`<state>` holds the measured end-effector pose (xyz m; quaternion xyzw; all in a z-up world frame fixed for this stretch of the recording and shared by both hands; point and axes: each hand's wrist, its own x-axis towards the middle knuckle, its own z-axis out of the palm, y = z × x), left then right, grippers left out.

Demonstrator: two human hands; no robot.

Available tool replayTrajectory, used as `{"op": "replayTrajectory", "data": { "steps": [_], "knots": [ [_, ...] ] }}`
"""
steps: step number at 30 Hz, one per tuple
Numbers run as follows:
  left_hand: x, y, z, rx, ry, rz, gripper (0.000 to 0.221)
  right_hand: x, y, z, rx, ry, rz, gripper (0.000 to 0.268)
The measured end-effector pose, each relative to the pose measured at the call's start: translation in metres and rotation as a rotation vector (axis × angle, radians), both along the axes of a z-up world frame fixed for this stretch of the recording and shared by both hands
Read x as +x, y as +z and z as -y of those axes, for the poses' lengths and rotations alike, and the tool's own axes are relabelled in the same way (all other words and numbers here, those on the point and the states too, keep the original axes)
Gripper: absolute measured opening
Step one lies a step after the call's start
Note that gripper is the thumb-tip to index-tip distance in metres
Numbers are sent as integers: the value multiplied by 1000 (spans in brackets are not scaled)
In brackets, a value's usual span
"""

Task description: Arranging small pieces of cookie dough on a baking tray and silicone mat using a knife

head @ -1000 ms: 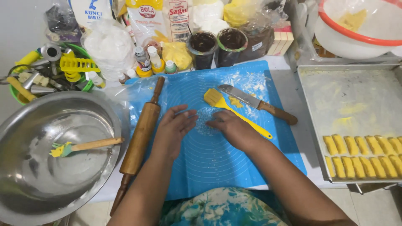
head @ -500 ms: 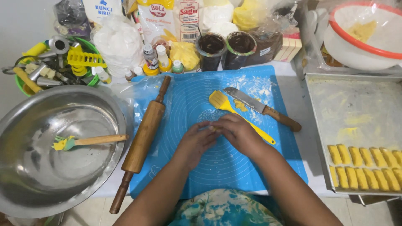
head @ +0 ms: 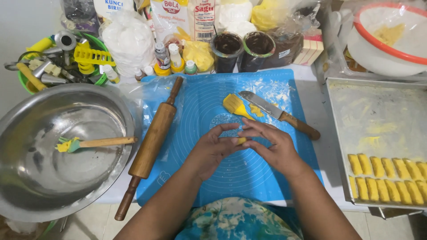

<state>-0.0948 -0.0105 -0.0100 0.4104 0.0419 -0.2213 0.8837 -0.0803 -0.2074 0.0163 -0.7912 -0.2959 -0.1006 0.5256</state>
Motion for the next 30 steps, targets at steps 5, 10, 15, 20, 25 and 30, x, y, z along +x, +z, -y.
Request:
{"op": "replayTrajectory", "data": {
  "steps": [5, 10, 15, 20, 25, 30],
  "knots": [
    [-1, 13, 5, -29, 25, 3, 55, -1, 3, -4, 53, -37, 55, 51],
    [-2, 17, 8, -47, 49, 17, 54, -7, 5, -6, 17, -98, 123, 47],
    [-1, 12, 11, -113, 134, 41, 56, -16, -11, -6, -123, -64, 238, 54],
    [-3, 19, 18, -18, 194, 87, 56, -22, -16, -12, -202, -90, 286, 53],
    [-4, 19, 21, -1, 208, 86, 54, -23, -17, -10, -180, -77, 261, 53],
    [-4, 33, 20, 57, 192, 108, 56, -22, -19, -7, -210, -68, 235, 54]
  ]
}}
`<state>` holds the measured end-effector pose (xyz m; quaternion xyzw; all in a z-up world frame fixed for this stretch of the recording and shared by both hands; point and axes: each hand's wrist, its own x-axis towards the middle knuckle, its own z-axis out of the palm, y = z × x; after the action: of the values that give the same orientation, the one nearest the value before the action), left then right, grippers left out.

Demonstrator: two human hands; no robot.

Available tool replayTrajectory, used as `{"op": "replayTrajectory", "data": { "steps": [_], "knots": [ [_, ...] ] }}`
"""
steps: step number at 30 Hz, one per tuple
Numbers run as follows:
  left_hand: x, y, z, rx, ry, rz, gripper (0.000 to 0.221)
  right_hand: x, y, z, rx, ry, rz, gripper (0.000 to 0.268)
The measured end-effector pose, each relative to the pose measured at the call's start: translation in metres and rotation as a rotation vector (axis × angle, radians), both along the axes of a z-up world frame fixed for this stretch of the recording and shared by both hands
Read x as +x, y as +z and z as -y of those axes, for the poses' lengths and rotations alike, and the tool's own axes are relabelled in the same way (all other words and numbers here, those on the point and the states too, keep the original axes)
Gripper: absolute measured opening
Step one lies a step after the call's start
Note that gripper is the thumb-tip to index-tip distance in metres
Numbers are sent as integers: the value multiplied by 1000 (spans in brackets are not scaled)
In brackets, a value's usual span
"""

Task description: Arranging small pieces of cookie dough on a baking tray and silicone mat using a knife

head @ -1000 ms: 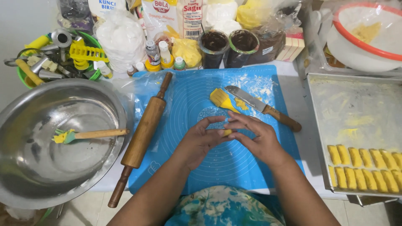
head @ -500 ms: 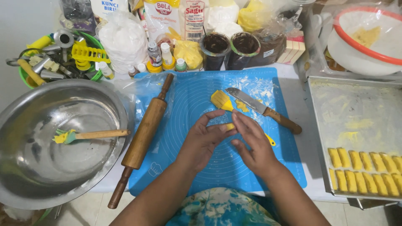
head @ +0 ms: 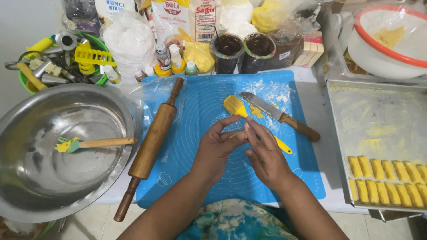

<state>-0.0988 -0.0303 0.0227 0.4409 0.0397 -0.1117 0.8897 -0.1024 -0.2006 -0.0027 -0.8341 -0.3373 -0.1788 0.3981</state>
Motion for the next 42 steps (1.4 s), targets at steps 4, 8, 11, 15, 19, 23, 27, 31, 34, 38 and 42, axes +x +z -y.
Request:
{"op": "replayTrajectory", "data": {
  "steps": [4, 8, 11, 15, 19, 23, 27, 31, 34, 38, 42],
  "knots": [
    [-2, 4, -2, 33, -11, -9, 57, 3, 8, 7, 40, 29, -59, 50],
    [-3, 5, -3, 41, -84, -13, 63, 10, 15, 14, 152, 40, -56, 54],
    [-2, 4, -2, -13, -127, -29, 64, 17, 16, 15, 197, 52, -33, 43],
    [-1, 15, -10, -204, -204, -97, 61, 20, 15, 16, 260, 44, -53, 31],
    [-1, 2, -13, -309, -268, -94, 67, 21, 15, 21, 283, 51, -72, 31],
    [-1, -1, -14, -248, -307, -87, 69, 20, 22, 23, 302, 100, -76, 31],
    [2, -8, -13, -266, -338, -86, 70, 21, 27, 23, 311, 116, -82, 25],
    [2, -5, -12, -428, -343, -139, 67, 22, 26, 25, 357, 128, -107, 25],
    [2, -14, -7, -457, -356, -103, 72, 21, 26, 23, 362, 107, -86, 24],
    [-1, -18, 3, -406, -284, -86, 71, 23, 26, 21, 331, 80, -57, 23],
    [-1, -33, 15, -369, -196, -89, 68, 23, 25, 21, 302, 49, -21, 22]
  ]
}}
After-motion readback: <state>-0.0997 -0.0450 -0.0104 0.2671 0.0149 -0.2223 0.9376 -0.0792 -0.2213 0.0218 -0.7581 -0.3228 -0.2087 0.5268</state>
